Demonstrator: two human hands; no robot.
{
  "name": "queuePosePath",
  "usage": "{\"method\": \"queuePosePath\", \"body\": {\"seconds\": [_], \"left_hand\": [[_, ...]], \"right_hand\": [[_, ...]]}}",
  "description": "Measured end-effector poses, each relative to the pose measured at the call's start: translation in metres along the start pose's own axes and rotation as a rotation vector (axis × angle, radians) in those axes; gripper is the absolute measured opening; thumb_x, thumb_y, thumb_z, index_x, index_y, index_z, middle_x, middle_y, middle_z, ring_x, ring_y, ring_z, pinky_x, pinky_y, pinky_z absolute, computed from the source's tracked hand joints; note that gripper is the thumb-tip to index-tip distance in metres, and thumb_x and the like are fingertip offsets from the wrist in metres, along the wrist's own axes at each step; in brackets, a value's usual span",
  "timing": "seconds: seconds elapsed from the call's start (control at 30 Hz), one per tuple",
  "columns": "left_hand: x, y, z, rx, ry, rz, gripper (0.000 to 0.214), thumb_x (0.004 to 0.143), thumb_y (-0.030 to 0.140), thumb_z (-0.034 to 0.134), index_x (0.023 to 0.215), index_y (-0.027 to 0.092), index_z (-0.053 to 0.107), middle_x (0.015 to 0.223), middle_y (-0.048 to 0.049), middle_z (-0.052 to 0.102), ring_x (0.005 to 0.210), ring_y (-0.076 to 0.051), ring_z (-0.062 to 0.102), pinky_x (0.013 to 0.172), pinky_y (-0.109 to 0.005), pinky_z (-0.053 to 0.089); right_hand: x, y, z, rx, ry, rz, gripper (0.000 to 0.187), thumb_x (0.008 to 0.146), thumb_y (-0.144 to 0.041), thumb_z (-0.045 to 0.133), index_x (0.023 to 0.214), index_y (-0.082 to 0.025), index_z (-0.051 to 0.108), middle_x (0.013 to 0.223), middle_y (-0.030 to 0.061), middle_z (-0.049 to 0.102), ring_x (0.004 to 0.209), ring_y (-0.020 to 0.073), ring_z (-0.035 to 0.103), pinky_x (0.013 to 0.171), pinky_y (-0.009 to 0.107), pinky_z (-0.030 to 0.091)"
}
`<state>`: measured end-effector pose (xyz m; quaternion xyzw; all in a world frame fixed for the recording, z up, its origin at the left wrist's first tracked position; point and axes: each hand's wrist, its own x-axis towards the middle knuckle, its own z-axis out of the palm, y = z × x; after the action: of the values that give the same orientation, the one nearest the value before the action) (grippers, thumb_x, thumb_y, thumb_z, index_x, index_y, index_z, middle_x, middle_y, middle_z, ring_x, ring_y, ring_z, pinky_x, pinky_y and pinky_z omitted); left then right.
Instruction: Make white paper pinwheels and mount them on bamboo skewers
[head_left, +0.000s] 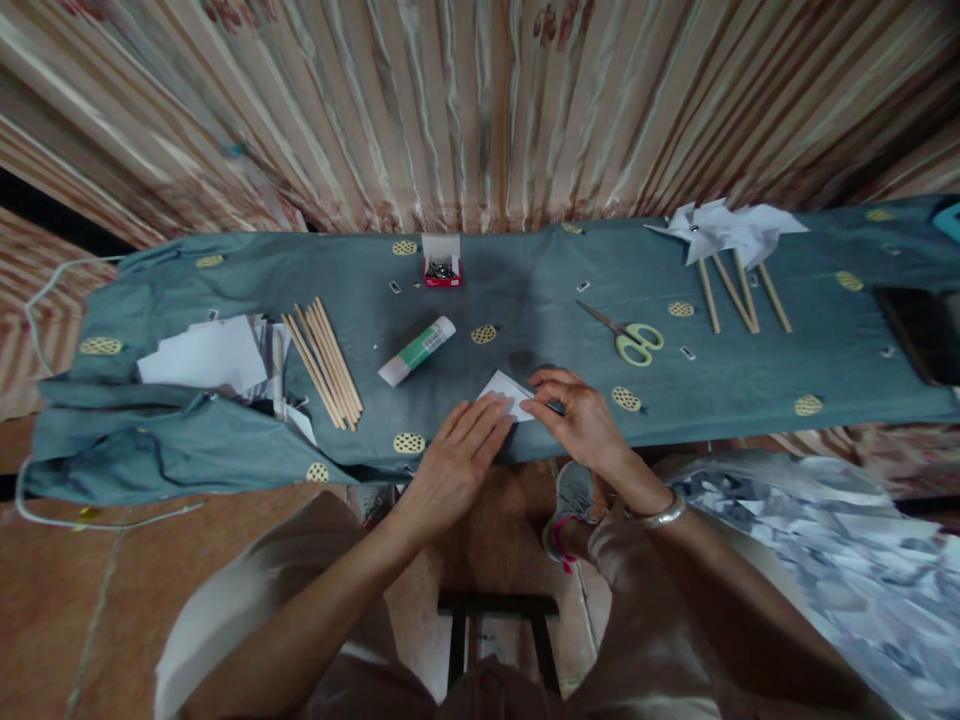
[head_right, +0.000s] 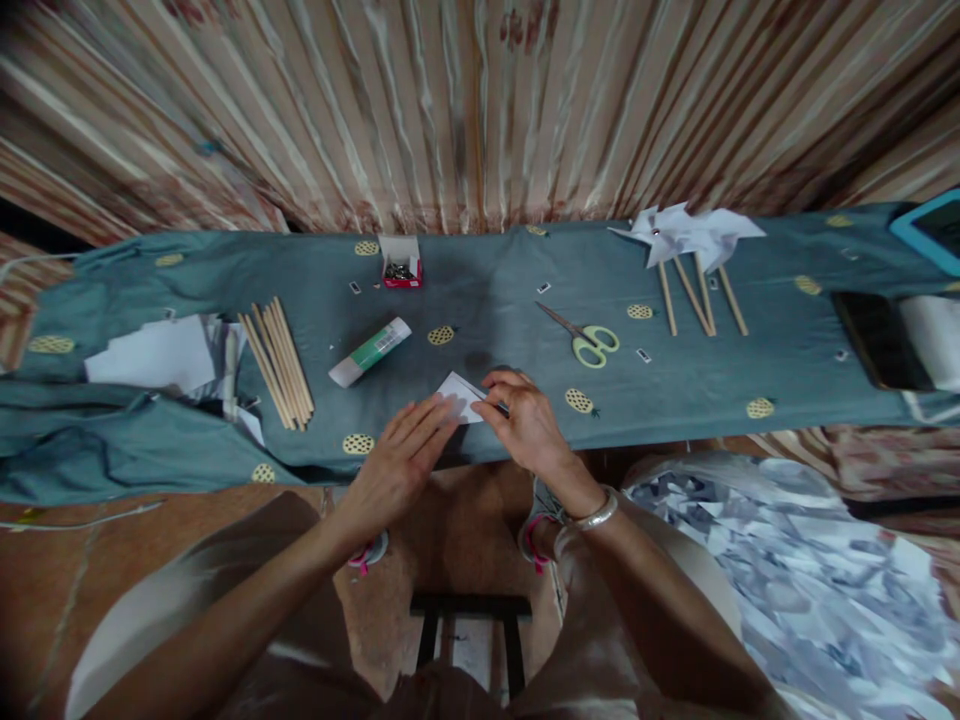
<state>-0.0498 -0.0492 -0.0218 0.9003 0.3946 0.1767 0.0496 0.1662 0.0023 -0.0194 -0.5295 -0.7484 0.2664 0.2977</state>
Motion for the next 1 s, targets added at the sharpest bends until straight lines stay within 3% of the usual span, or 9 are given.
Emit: {"method": "queuePosePath", "body": {"seconds": [0.2,0.6,1.0], "left_hand": [[-0.010,0.014,0.022,0.057,-0.033,0.015,0.051,0.093,0.005,0.034,0.144,0.005,0.033,0.151,-0.0196,0.038,0.148,-0.026,0.016,0.116,-0.048,0.033],[-0.009,0.015,0.022,0.113,-0.027,0.018,0.049,0.095,0.008,0.036,0.143,0.002,0.033,0.151,-0.0214,0.037,0.147,-0.028,0.013,0.117,-0.049,0.033],[-0.008,0.017,0.021,0.195,-0.040,0.021,0.047,0.095,0.012,0.039,0.140,0.001,0.039,0.150,-0.0210,0.040,0.144,-0.033,0.027,0.113,-0.049,0.037]], "right_hand": [[0.000,0.000,0.001,-0.026,0.017,-0.004,0.028,0.088,-0.039,0.059,0.068,-0.021,0.063,0.101,0.0079,0.069,0.094,0.0227,0.064,0.088,0.039,0.049],[0.001,-0.003,0.003,-0.051,0.035,-0.010,0.030,0.090,-0.041,0.056,0.068,-0.021,0.061,0.100,0.0086,0.069,0.093,0.0227,0.064,0.088,0.038,0.049],[0.002,-0.003,0.007,-0.108,0.070,-0.025,0.032,0.091,-0.041,0.055,0.068,-0.021,0.061,0.098,0.0090,0.069,0.094,0.0233,0.063,0.086,0.038,0.050]]}}
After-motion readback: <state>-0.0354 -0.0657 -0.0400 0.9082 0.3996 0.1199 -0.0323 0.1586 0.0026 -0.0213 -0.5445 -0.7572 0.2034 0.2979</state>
